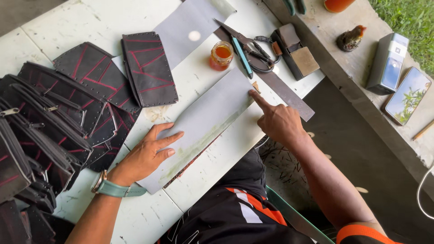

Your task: The person pours a yellow liquid from a bottle into a small jar, then uses a finger to spread the liquid onto a white strip of material. The person repeatedly applies the liquid to the strip and places it on a patterned board.

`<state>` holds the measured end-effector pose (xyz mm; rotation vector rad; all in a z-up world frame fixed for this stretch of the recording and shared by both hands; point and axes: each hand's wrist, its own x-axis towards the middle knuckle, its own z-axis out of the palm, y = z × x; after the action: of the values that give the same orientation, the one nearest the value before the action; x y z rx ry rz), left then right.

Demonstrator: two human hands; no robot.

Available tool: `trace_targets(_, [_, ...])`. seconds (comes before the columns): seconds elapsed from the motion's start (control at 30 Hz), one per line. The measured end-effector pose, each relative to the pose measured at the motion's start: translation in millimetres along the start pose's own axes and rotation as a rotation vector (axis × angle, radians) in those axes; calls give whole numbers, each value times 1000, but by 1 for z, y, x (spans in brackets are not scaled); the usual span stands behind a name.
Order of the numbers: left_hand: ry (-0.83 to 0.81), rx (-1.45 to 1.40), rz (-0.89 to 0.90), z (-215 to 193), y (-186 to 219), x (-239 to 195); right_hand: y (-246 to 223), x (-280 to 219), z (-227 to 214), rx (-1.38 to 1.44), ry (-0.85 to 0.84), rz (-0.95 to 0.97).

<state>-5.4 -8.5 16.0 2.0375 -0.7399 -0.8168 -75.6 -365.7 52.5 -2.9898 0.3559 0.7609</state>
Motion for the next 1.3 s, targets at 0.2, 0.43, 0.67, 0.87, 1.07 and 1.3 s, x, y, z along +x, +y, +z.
trace_targets(0.2, [26, 16, 6, -1, 6, -1, 9, 35, -35, 103, 503, -201])
trace_targets(0.43, [29, 19, -23, -1, 8, -2, -26, 124, -56, 43, 677, -397])
trace_targets(0.67, [14, -28, -51, 0, 3, 0, -29, 134, -67, 50, 480, -356])
trace_targets(0.87, [10, -17, -59, -1, 4, -1, -15, 96, -85, 131, 529, -414])
trace_targets(1.07, [51, 2, 44, 3, -2, -3, 31, 11, -97, 1185, 84, -896])
trace_targets(1.3, [39, 15, 24, 3, -1, 0, 56, 9, -7, 1391, -344, -323])
